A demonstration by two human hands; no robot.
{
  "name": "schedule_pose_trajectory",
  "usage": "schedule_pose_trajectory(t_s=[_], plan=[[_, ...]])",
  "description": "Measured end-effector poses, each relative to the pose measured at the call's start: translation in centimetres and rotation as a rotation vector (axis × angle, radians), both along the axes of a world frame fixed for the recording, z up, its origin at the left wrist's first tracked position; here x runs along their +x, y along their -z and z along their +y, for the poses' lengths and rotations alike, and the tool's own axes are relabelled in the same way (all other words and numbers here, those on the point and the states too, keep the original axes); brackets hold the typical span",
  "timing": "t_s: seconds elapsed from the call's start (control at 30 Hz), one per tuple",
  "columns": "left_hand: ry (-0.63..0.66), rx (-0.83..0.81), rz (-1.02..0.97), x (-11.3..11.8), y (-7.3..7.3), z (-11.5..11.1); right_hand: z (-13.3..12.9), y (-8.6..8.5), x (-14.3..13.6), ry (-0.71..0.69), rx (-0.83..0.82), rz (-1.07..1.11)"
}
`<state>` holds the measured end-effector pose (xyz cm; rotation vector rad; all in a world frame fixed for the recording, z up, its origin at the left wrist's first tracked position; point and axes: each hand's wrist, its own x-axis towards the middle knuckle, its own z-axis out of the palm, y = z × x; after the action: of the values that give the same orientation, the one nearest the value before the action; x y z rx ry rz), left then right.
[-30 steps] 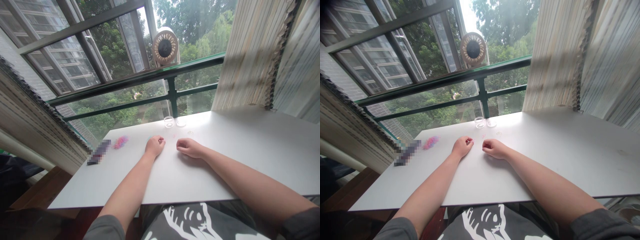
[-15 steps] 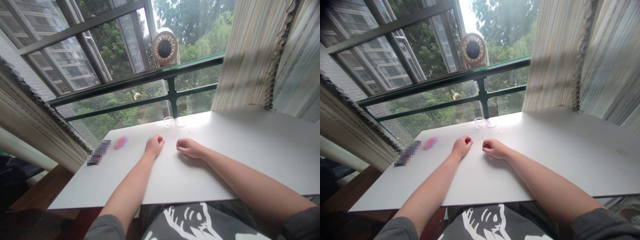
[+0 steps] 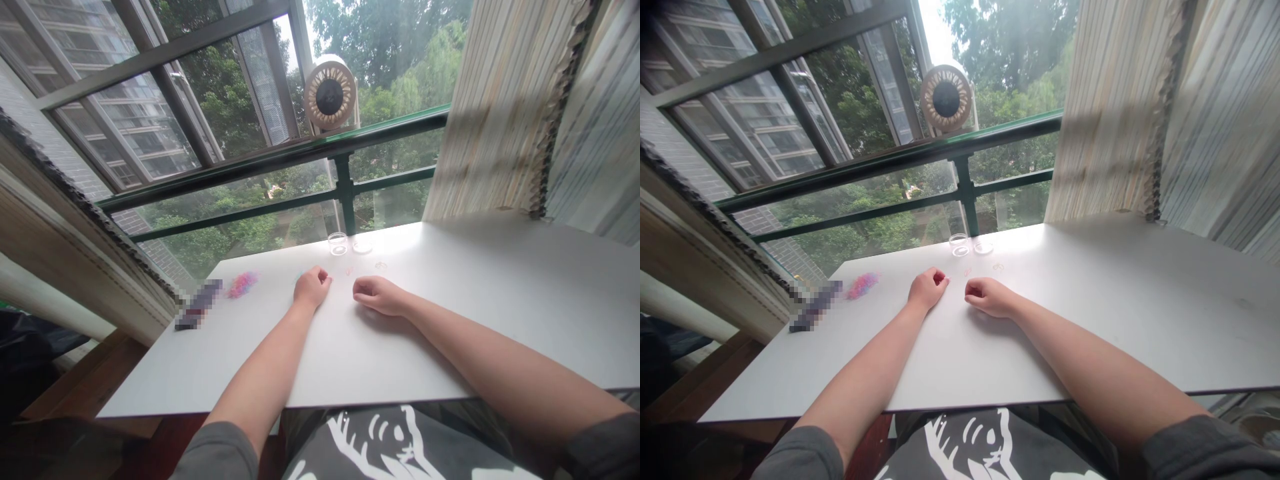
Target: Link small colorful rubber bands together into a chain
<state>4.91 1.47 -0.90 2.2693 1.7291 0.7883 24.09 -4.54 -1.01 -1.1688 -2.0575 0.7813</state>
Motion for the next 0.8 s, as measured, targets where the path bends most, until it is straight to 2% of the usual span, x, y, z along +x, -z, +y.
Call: schedule_pose_trajectory(t_s=[0.17, 0.47, 0.8], plan=[[-0.002, 0.011, 0.006, -0.1, -0.1, -0.2, -0.1, -0.1, 0.0, 0.002, -0.005, -0.002], [0.059, 0.096, 0.021, -0.8, 0.7, 0.2, -0.1, -0.2, 0.0, -0.002, 0.024, -0.019], [0.067, 0.031, 0.063, -1.1, 0.2, -0.6, -0.1, -0.3, 0.0, 0.001, 0.012, -0.012]])
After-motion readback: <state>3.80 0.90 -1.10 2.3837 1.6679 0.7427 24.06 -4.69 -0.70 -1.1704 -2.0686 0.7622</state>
